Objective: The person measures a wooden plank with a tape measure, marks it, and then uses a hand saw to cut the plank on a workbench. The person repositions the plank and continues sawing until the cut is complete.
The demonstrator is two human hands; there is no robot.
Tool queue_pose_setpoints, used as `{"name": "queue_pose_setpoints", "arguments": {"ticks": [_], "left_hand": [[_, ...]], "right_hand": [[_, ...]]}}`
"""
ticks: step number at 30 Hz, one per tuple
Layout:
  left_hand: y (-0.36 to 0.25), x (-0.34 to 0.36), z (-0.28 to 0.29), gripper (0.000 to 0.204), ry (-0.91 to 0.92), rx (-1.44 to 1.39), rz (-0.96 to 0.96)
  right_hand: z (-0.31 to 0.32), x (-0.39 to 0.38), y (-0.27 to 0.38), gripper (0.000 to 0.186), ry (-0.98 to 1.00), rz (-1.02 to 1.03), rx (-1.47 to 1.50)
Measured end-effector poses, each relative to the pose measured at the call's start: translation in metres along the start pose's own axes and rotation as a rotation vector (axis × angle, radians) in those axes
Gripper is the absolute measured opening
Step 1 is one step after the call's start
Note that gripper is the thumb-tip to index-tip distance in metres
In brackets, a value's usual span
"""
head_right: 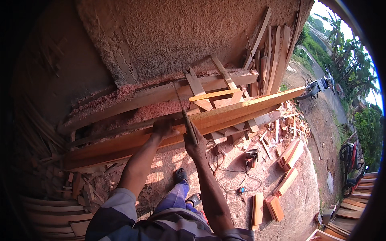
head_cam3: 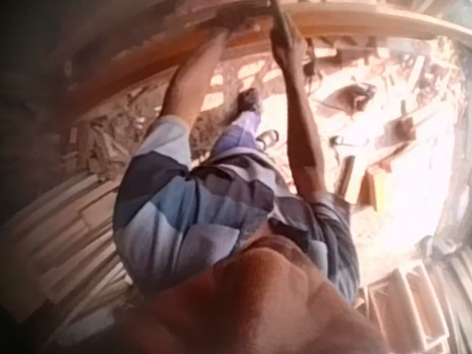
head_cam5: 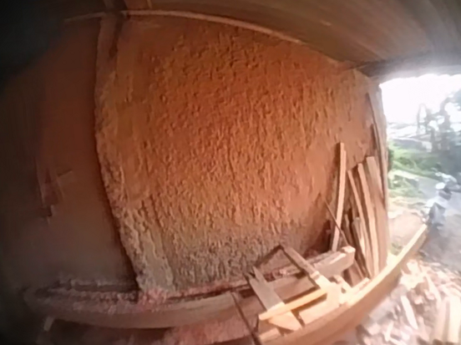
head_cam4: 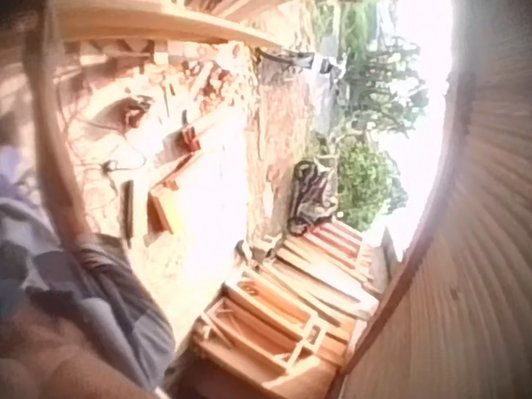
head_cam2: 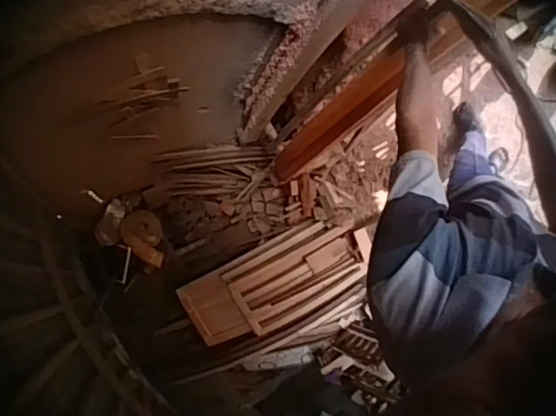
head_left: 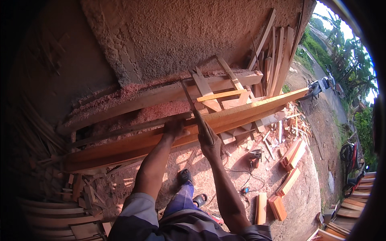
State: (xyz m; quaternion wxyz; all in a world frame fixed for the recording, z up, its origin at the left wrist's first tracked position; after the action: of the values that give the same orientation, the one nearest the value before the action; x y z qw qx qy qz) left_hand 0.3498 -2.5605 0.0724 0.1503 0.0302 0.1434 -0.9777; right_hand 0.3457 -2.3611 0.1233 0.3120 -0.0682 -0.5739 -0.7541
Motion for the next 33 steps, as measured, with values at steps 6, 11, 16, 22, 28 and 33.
{"name": "queue_pose_setpoints", "arguments": {"ticks": [6,11,16,22,28,33], "left_hand": [[0.021,0.032,0.002,0.068,0.154,-0.069,0.088],[0.004,-0.002,-0.007,0.058,-0.061,0.004,0.07],[0.006,0.008,-0.003,0.058,-0.025,0.039,0.006],[0.023,0.043,0.002,0.071,0.165,-0.076,0.06],[0.001,-0.004,-0.006,0.052,-0.017,-0.014,0.112],[0.012,0.026,0.007,0.059,0.019,-0.04,0.017]], "right_hand": [[0.111,-0.204,0.063,0.054,0.101,-0.339,-0.154],[0.043,-0.076,0.026,0.057,0.044,-0.24,-0.093],[0.017,-0.038,0.002,0.052,0.085,-0.133,-0.033],[0.132,-0.227,0.084,0.055,0.175,-0.378,-0.226],[0.018,-0.033,0.014,0.055,-0.007,-0.133,-0.028],[0.03,-0.071,0.004,0.057,0.062,-0.152,-0.037]]}}
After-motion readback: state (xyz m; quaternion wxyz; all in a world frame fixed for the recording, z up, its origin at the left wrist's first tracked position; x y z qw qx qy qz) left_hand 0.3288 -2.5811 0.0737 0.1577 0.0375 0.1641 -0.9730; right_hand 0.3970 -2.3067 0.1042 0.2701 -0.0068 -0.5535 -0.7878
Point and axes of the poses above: each hand's wrist, its own x-axis towards the middle knuckle, its own z-axis out of the back of the hand, y = z × x, the point moved 8 cm from there along x, towards the middle knuckle
